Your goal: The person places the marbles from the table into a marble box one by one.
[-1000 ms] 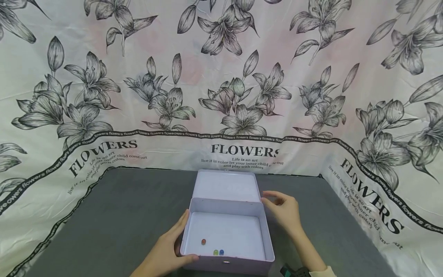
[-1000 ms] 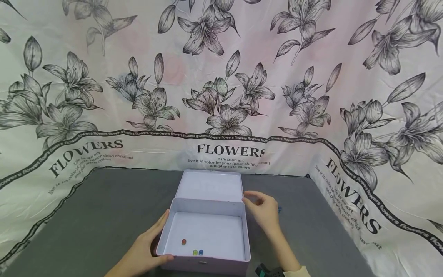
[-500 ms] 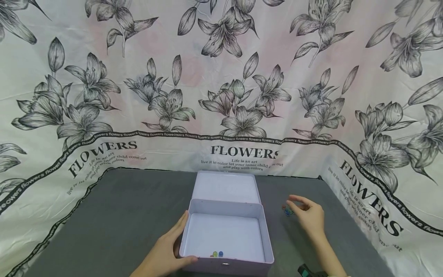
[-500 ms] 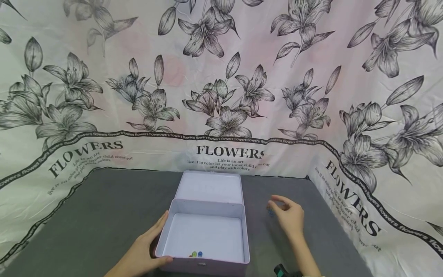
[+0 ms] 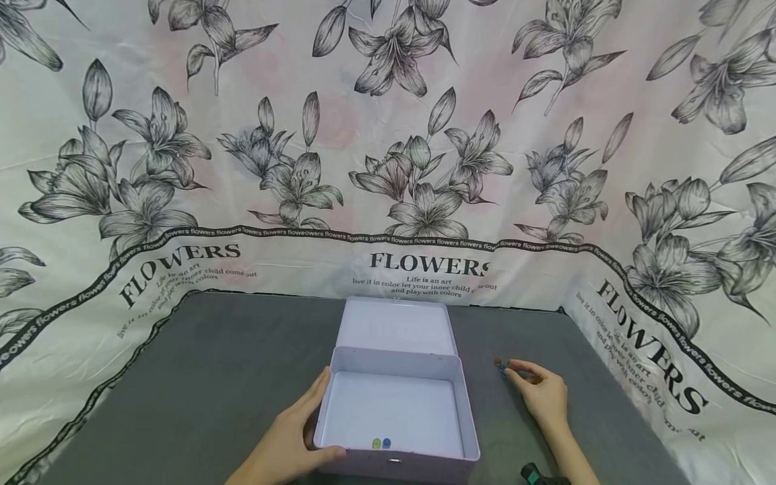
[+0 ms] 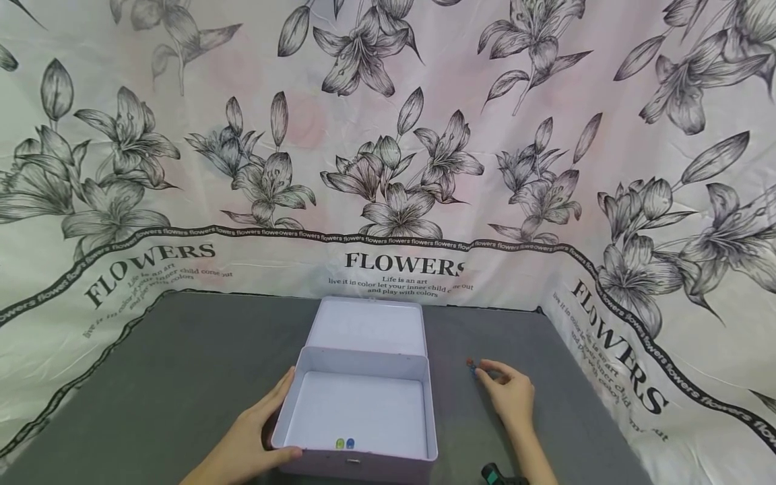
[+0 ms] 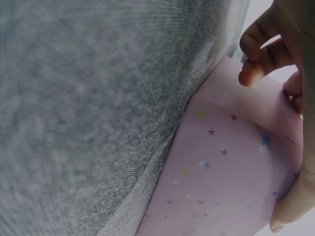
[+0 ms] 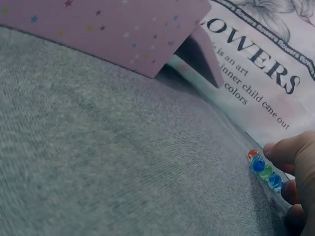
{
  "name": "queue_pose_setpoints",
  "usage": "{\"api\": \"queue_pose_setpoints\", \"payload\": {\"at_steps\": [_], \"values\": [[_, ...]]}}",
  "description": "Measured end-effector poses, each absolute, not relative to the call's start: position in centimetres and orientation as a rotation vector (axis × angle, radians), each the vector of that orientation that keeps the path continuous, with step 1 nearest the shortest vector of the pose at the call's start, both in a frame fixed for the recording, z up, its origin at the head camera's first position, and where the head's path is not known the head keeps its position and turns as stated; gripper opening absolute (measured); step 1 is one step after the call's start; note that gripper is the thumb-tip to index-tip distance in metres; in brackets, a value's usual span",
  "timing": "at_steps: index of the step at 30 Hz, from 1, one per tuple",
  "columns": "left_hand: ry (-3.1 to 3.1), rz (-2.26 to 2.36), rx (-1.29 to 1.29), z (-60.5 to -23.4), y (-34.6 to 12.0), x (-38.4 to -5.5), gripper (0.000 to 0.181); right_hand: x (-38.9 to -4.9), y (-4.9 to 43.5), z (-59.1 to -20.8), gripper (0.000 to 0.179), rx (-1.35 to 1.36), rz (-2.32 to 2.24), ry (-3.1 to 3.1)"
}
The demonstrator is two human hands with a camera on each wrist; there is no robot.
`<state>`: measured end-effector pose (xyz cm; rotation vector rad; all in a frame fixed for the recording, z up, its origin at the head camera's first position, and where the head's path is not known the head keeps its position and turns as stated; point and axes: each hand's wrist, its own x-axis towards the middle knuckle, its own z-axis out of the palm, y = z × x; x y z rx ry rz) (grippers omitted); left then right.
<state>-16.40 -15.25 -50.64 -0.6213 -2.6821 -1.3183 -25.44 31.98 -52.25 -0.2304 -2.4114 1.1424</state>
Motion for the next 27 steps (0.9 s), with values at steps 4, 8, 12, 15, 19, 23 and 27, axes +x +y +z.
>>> {"api": "queue_pose_setpoints", "payload": {"at_steps": [4, 8, 12, 15, 19, 23, 27], "values": [[-2.697, -1.332, -0.614, -50.57, -15.17, -16.49, 0.124, -25.62, 32.04, -52.39, 0.019, -0.214, 1.125, -2.430], [-2.718, -1.356, -0.592, -50.51, -15.14, -16.48, 0.124, -25.73, 32.18, -52.56, 0.020, -0.193, 1.141, -2.449], [-2.730, -1.362, -0.586, -50.45, -15.10, -16.52, 0.124, -25.82, 32.52, -52.59, 0.021, -0.148, 1.143, -2.484], [-2.727, -1.365, -0.586, -50.41, -15.12, -16.50, 0.124, -25.83, 32.72, -52.53, 0.021, -0.104, 1.114, -2.513], [-2.716, -1.375, -0.593, -50.33, -15.17, -16.43, 0.124, -25.76, 32.79, -52.49, 0.022, -0.059, 1.076, -2.545], [-2.721, -1.365, -0.592, -50.22, -15.20, -16.38, 0.125, -25.68, 32.67, -52.53, 0.021, -0.039, 1.062, -2.557], [-2.736, -1.354, -0.582, -50.15, -15.16, -16.38, 0.125, -25.59, 32.56, -52.56, 0.020, -0.042, 1.056, -2.553]]}}
